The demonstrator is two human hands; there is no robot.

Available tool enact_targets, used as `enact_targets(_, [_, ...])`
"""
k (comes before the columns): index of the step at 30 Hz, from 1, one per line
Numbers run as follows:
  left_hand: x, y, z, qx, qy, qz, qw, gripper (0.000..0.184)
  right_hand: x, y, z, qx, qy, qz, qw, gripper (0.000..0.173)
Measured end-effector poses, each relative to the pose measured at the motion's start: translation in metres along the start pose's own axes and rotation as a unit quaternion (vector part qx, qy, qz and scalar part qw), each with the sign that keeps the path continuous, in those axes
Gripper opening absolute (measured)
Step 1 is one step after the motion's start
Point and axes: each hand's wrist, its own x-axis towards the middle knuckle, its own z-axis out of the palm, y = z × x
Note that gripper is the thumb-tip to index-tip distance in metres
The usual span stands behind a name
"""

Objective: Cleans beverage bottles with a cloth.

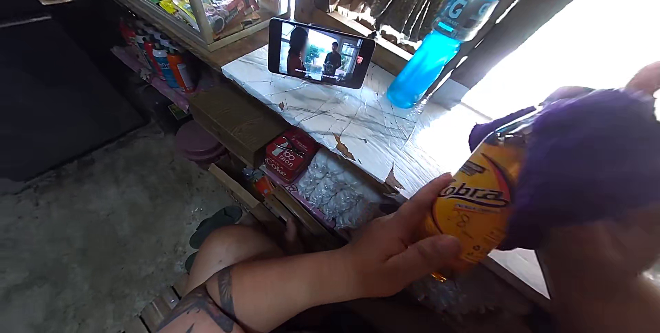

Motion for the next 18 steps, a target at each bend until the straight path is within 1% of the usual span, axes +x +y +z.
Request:
enact_targets(1, [0.0, -0.001, 0.0, 0.03, -0.005, 0.007, 1.0, 0.071, -0.001, 0.0, -0.006, -0.008, 0.019, 0.02, 1.0, 0.042])
enact_targets(2, [0.001, -0.001, -0.001, 0.06, -0.008, 0.015, 0.998, 0.072, -0.003, 0.001, -0.012, 0.005, 0.038, 0.055, 0.998, 0.031])
enact_targets(3, [0.002, -0.001, -0.002, 0.089, -0.007, 0.023, 0.996, 0.073, -0.003, 0.0, -0.014, 0.037, 0.063, 0.095, 0.993, 0.026])
enact_targets(4, [0.002, -0.001, -0.002, 0.121, -0.001, 0.031, 0.992, 0.073, -0.001, 0.0, -0.015, 0.076, 0.085, 0.129, 0.985, 0.029])
enact_targets(5, [0.002, -0.001, -0.002, 0.154, 0.009, 0.041, 0.987, 0.072, 0.003, 0.001, -0.016, 0.125, 0.091, 0.151, 0.976, 0.037])
enact_targets(6, [0.002, -0.001, -0.001, 0.184, 0.018, 0.051, 0.981, 0.072, 0.006, 0.004, -0.018, 0.174, 0.086, 0.159, 0.968, 0.044])
enact_targets(7, [0.002, 0.0, -0.001, 0.205, 0.021, 0.06, 0.977, 0.072, 0.007, 0.005, -0.019, 0.205, 0.095, 0.171, 0.959, 0.046])
enact_targets(8, [0.001, 0.002, 0.0, 0.219, 0.016, 0.063, 0.974, 0.074, 0.007, 0.006, -0.021, 0.219, 0.112, 0.188, 0.951, 0.043])
enact_targets(10, [-0.001, 0.005, 0.005, 0.22, 0.002, 0.072, 0.973, 0.078, 0.005, 0.005, -0.027, 0.239, 0.159, 0.237, 0.928, 0.025])
enact_targets(11, [-0.002, 0.005, 0.007, 0.198, -0.007, 0.082, 0.977, 0.079, 0.008, 0.001, -0.027, 0.257, 0.179, 0.26, 0.913, 0.02])
enact_targets(12, [-0.002, 0.004, 0.009, 0.16, -0.014, 0.092, 0.983, 0.079, 0.009, -0.001, -0.027, 0.298, 0.18, 0.261, 0.9, 0.024])
enact_targets(13, [-0.002, 0.002, 0.011, 0.109, -0.023, 0.097, 0.989, 0.078, 0.007, 0.004, -0.029, 0.365, 0.157, 0.224, 0.89, 0.028])
enact_targets(14, [-0.001, 0.0, 0.012, 0.045, -0.033, 0.095, 0.994, 0.079, 0.0, 0.013, -0.035, 0.42, 0.111, 0.182, 0.882, 0.032])
enact_targets(15, [0.0, -0.002, 0.013, -0.024, -0.043, 0.078, 0.996, 0.081, -0.002, 0.011, -0.032, 0.418, 0.121, 0.179, 0.882, 0.032])
enact_targets(16, [0.0, -0.002, 0.013, -0.092, -0.052, 0.047, 0.993, 0.082, 0.008, -0.006, -0.014, 0.364, 0.237, 0.213, 0.875, 0.028])
enact_targets(17, [0.001, -0.003, 0.011, -0.148, -0.062, 0.014, 0.987, 0.082, 0.004, -0.006, -0.019, 0.362, 0.198, 0.206, 0.887, 0.028])
enact_targets(18, [0.001, -0.004, 0.01, -0.181, -0.067, -0.011, 0.981, 0.079, 0.005, -0.008, -0.017, 0.368, 0.18, 0.195, 0.891, 0.027])
